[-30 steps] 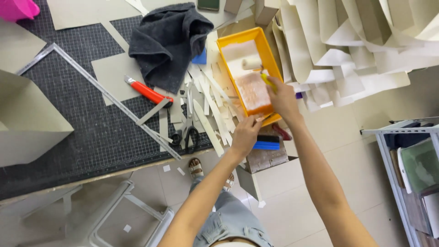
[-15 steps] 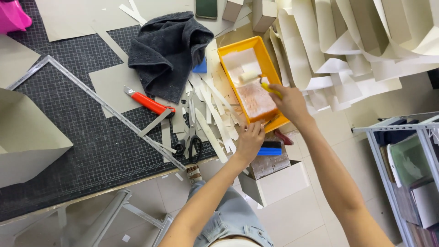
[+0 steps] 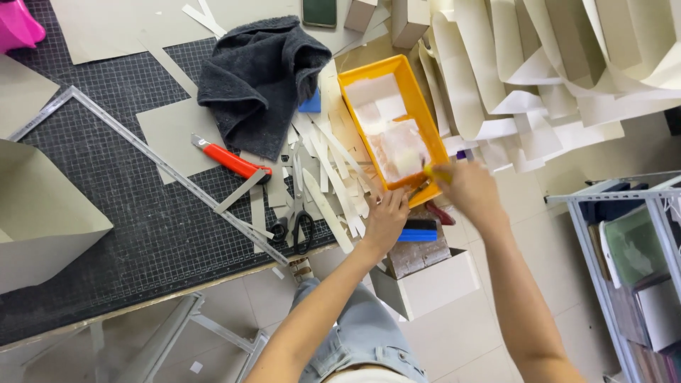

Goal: The person smooths the edges of a white paper box with a brush and a blue plastic scraper, then uses a small roller to press the seams and edges. The person repeats the smoothing and rolling steps on the same box.

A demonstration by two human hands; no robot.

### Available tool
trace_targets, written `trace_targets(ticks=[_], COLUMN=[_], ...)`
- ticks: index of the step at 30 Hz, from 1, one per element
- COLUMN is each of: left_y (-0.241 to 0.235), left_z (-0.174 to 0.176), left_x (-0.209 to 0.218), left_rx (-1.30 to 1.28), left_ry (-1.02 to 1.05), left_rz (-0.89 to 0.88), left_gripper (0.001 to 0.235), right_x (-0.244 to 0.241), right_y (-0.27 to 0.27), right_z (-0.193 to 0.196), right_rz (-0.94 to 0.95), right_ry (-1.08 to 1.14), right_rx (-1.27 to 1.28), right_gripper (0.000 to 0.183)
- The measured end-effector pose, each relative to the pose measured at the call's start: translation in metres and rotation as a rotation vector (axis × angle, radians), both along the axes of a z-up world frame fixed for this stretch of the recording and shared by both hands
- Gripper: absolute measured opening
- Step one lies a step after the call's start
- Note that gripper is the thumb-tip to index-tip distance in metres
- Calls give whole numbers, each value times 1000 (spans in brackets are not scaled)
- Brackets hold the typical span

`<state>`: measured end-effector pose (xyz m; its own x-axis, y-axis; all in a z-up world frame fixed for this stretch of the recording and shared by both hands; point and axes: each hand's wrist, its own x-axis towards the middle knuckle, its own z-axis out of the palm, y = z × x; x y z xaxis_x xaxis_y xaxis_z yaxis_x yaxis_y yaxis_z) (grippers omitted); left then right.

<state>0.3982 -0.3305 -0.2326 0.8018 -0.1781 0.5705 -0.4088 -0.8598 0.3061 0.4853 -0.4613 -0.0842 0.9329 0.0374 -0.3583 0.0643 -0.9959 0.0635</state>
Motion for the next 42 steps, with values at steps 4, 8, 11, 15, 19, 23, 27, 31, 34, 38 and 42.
trace_targets(ticks=[4, 8, 11, 15, 19, 23, 27, 31, 34, 38, 42], left_y=[-3, -5, -8, -9, -17, -25, -8, -5, -21, -40, -56], left_z=[1, -11, -17, -10, -30, -16, -6, -32, -32, -36, -62], left_x=[-1, -4, 0, -6, -17, -45, -120, -200, -233, -231, -222], left_rx=[1, 32, 27, 46, 38, 13, -202, -272, -289, -437, -598], left_ry=[18, -36, -53, -87, -28, -31, 34, 369, 823, 1031, 902], left_rz=[-25, -5, 24, 69, 124, 254, 285, 236, 31, 21, 4], left_gripper=[26, 32, 30, 24, 28, 41, 57, 85, 105, 142, 147], right_x=[38, 23, 11, 67, 35, 83, 61, 80, 101, 10, -69], right_y=[3, 14, 29, 29, -10, -23, -56, -58, -54, -86, -176], right_z=[-55, -27, -17, -73, -33, -85, -49, -72, -88, -24, -33], right_rz=[47, 59, 130, 138, 182, 202, 253, 339, 361, 211, 292], right_ry=[-55, -83, -36, -135, -81, -155, -181, -154, -205, -69, 449], right_rx=[-17, 73, -36, 102, 52, 86, 88, 41, 280, 998, 1093], right_gripper=[32, 30, 29, 31, 31, 31, 27, 25, 34, 39, 47])
